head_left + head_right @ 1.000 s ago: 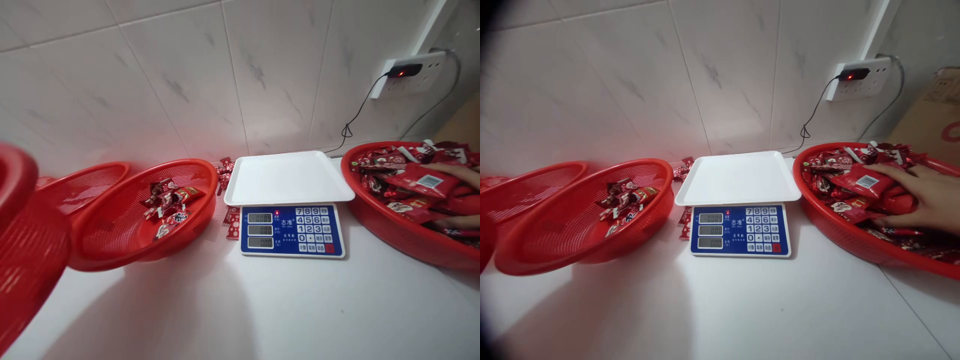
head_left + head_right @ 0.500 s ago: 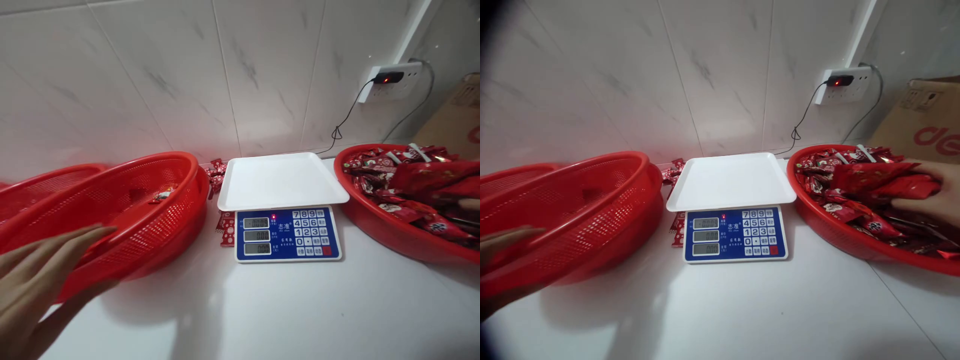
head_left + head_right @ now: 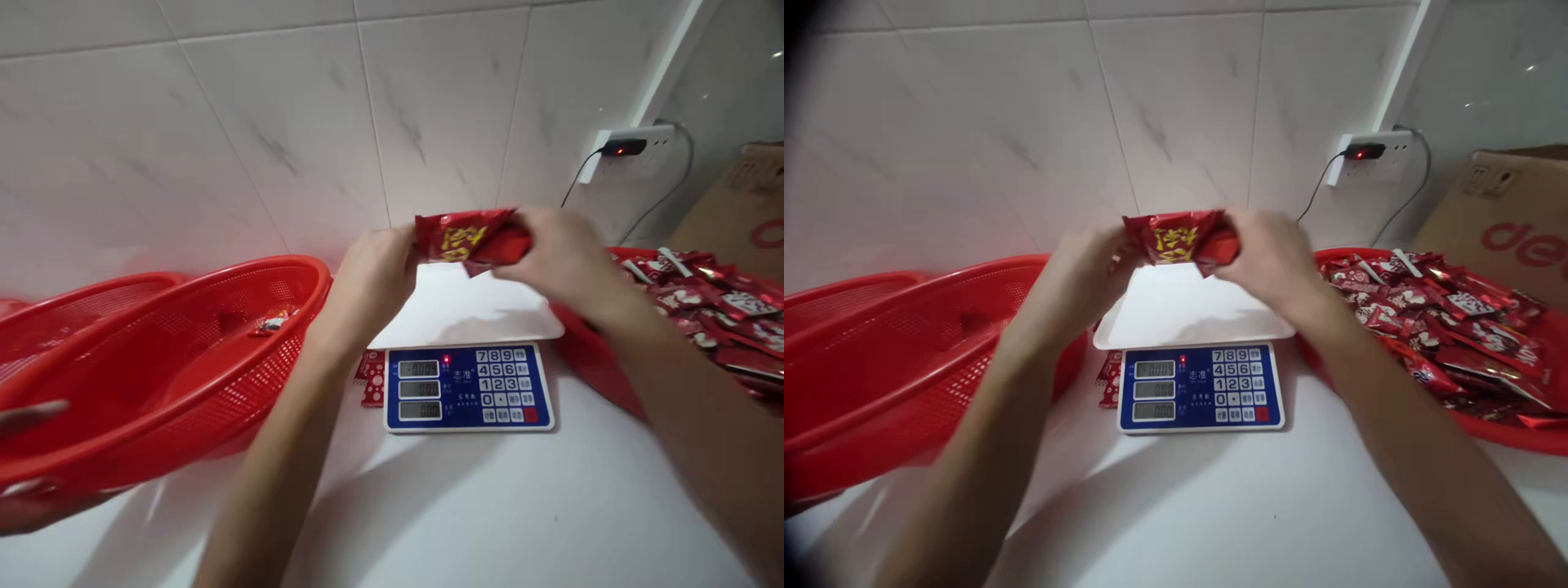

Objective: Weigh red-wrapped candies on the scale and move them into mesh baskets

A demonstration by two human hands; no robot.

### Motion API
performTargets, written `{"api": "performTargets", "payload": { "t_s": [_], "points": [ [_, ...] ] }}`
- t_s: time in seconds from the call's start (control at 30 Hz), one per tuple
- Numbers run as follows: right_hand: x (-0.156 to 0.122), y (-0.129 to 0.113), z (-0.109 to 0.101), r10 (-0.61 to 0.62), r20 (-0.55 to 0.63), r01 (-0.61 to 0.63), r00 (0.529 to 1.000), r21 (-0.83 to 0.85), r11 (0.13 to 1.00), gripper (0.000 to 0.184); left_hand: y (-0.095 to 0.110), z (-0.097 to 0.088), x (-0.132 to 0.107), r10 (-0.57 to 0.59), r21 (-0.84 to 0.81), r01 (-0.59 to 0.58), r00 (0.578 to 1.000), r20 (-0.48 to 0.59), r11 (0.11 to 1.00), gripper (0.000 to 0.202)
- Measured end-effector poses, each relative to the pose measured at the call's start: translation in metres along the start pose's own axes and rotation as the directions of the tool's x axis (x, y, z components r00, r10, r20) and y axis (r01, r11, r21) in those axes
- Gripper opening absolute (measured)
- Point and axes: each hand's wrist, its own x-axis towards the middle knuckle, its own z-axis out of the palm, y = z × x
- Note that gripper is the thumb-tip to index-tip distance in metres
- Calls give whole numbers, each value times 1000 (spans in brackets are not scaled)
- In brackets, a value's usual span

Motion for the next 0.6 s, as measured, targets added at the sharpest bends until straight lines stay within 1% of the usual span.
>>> {"api": "performTargets", "payload": {
  "t_s": [0.03, 0.07, 0.1, 0.2, 0.27, 0.3, 0.37, 0.43, 0.47, 0.5, 0.53, 0.57, 0.6],
  "points": [
    [6, -7, 14, -26, 57, 29, 998, -48, 998, 57, -4, 6, 8, -28, 27, 29, 999, -28, 999, 33],
    [11, -12, 29, -51, 101, 59, 994, -70, 996, 53, -10, 12, 14, -59, 53, 60, 998, -21, 997, 34],
    [14, -13, 42, -76, 141, 87, 987, -73, 994, 47, -16, 17, 17, -81, 74, 79, 997, 20, 994, 34],
    [17, -9, 73, -128, 211, 134, 969, -17, 991, 33, -35, 30, 17, -92, 72, 78, 973, 211, 994, 39],
    [15, -4, 84, -153, 222, 150, 963, 29, 988, 35, -42, 33, 16, -82, -4, 86, 955, 285, 996, 48],
    [13, 0, 87, -169, 236, 157, 957, 71, 985, 43, -43, 33, 15, -83, -44, 102, 944, 318, 994, 52],
    [10, 8, 85, -206, 310, 150, 928, 194, 970, 67, -44, 32, 15, -102, -85, 145, 919, 382, 986, 56],
    [7, 18, 75, -229, 396, 114, 889, 294, 949, 91, -44, 28, 14, -136, -71, 182, 897, 421, 981, 57],
    [5, 23, 66, -220, 412, 92, 884, 309, 947, 97, -44, 26, 13, -154, -61, 196, 897, 415, 979, 58],
    [3, 28, 56, -195, 401, 73, 895, 299, 951, 98, -45, 23, 13, -165, -62, 204, 907, 388, 977, 58],
    [2, 31, 45, -161, 369, 55, 916, 280, 958, 93, -45, 20, 12, -157, -89, 198, 925, 345, 976, 55],
    [0, 33, 33, -134, 329, 41, 935, 274, 961, 83, -45, 17, 11, -126, -156, 177, 948, 291, 972, 49],
    [-2, 33, 21, -117, 278, 31, 953, 297, 954, 71, -45, 13, 10, -80, -270, 134, 976, 204, 954, 41]
  ]
}}
